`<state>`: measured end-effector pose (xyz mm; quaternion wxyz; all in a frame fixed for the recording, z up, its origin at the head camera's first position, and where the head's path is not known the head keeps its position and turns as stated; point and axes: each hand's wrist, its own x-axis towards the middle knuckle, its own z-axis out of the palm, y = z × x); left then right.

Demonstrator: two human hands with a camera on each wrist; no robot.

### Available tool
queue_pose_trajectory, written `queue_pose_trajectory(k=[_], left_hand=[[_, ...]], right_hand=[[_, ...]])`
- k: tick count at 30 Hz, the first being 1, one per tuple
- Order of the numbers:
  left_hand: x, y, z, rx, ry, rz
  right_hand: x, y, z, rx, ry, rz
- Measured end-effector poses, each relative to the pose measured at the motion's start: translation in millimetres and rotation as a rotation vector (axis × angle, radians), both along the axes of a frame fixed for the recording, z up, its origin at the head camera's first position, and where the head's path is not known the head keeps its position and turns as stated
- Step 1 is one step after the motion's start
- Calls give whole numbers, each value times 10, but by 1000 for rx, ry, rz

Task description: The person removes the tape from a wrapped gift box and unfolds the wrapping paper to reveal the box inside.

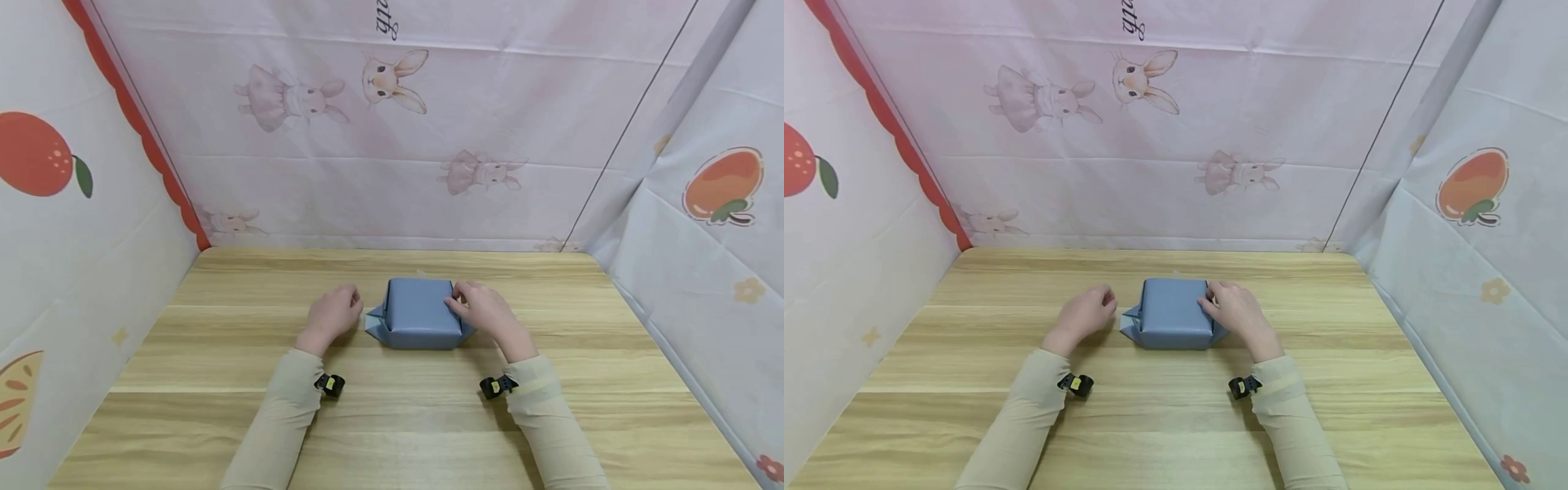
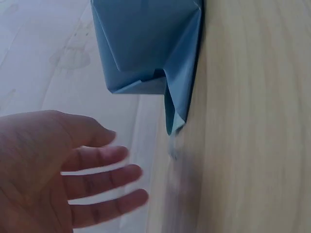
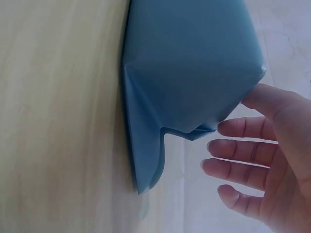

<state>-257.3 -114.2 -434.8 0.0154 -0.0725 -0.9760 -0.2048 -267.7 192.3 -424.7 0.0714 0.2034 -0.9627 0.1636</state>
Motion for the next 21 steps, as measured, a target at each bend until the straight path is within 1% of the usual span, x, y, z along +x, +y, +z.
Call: queue_pose_trajectory(k=[4, 7, 10, 14, 18, 21], left_hand=[[-25, 99, 22, 53, 37, -47], [-57, 195, 38, 80, 38, -97], [-112, 288, 44, 78, 38, -133], [-194, 387, 41, 67, 44, -167], [-265, 458, 27, 92, 41, -185], [-303, 489, 22, 127, 37, -177]], right_hand=[[-19, 15, -10, -27, -16, -2], [-49, 24, -26, -40, -40, -16], [-98, 23, -41, -58, -67, -20], [-184, 10, -63, -75, -77, 1], [-259, -9, -64, -60, -49, 47], [-294, -24, -52, -50, -44, 73]])
